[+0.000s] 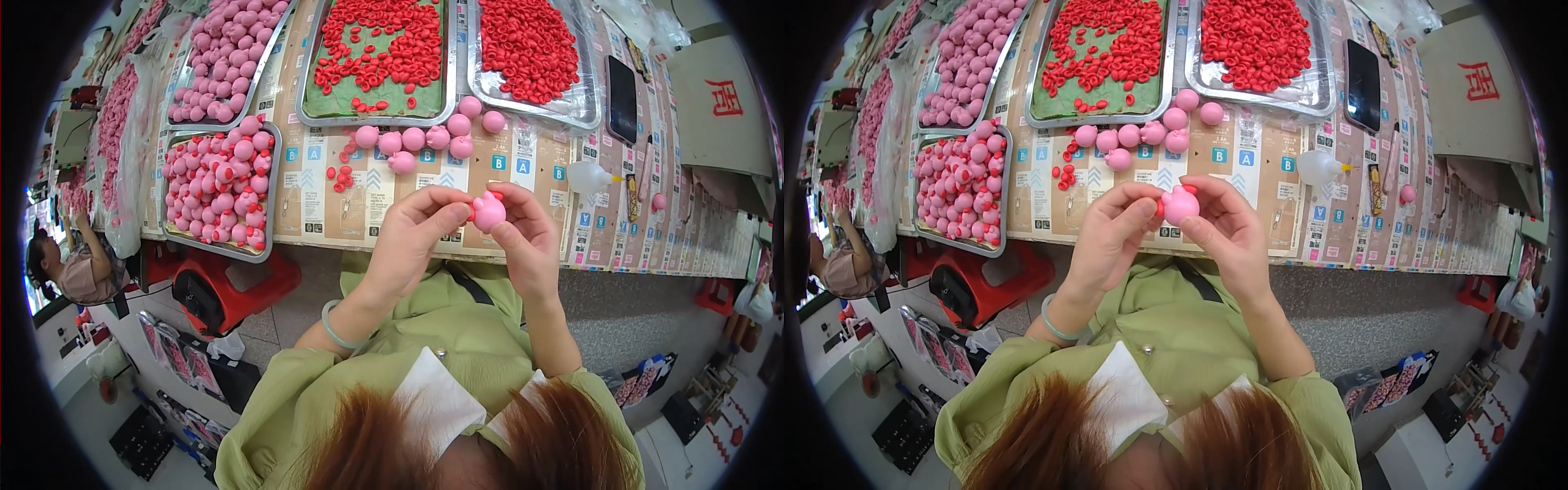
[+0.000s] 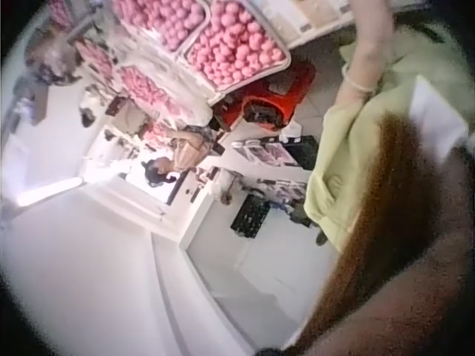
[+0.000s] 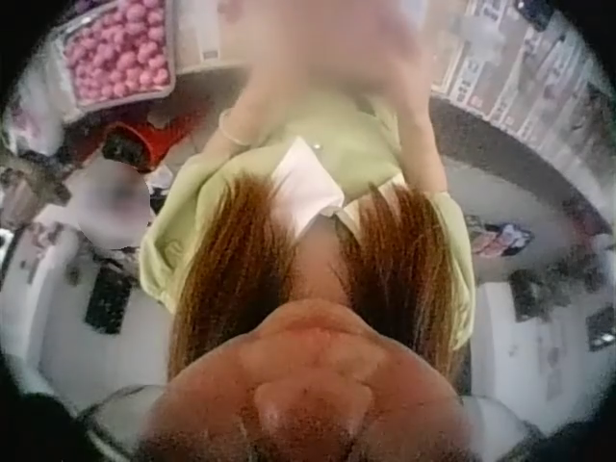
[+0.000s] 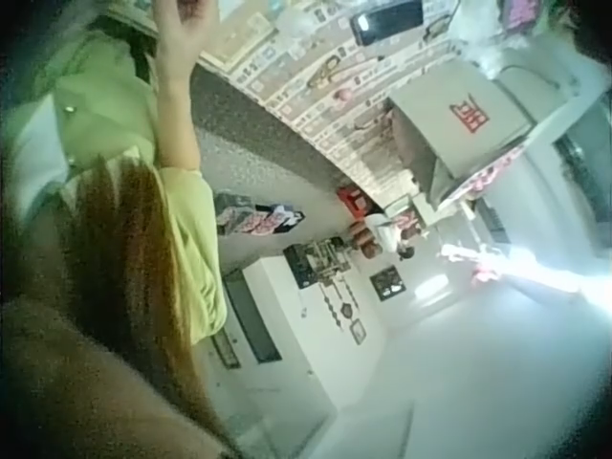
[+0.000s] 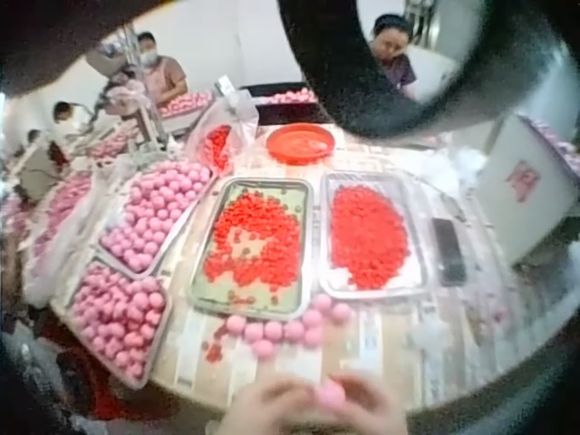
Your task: Assembling and gluing small pink toy components at a factory workbench.
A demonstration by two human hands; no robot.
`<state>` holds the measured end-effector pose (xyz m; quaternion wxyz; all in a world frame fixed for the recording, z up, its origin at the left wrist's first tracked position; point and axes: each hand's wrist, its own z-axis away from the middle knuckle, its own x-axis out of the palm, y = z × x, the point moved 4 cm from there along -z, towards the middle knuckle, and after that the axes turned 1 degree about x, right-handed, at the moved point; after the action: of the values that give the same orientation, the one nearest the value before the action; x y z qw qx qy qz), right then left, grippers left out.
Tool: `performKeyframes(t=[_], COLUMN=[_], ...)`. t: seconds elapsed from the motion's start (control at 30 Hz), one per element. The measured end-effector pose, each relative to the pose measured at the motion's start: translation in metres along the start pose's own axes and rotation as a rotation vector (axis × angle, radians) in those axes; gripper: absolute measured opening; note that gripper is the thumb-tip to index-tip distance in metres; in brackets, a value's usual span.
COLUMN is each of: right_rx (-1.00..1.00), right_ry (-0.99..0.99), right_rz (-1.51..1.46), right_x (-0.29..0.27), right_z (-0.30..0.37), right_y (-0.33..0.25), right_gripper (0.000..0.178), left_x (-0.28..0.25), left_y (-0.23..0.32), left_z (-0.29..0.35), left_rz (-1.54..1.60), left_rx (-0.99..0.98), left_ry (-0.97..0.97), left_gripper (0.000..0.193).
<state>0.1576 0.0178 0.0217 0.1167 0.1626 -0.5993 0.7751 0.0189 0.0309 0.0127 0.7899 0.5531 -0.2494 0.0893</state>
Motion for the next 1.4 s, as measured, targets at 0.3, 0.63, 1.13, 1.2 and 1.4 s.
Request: performKeyframes(t=[0.3,0.63,1.13,1.2,1.4], right_rx=[-0.094,-0.124,-0.426,-0.474,0.058], right_ry=[0.014,0.081,0.062,0.062,-0.049], right_rz=[0.202,0.435,0.684,0.782,-0.232], right_x=[0.012,0.01,0.01,0.011,0.009], right_z=[0.002,0.007,0.003,0.004,0.001], right_y=[-0.013,-0.009,-0.018,-0.017,0.002], right_gripper=[0.037,0.038,0.038,0.038,0.035], left_x=[0.025,0.028,0.032,0.03,0.024], left_y=[-0.017,-0.014,-0.001,0.0,0.022], left_z=[0.01,0.013,0.009,0.008,0.009], left_rz=[0.79,0.738,0.503,0.318,-0.842], left_rx=[-0.541,-0.385,-0.361,-0.25,0.492], left_ry=[-0.242,-0.258,-0.167,-0.117,0.038], left_gripper=[0.039,0.038,0.032,0.031,0.044])
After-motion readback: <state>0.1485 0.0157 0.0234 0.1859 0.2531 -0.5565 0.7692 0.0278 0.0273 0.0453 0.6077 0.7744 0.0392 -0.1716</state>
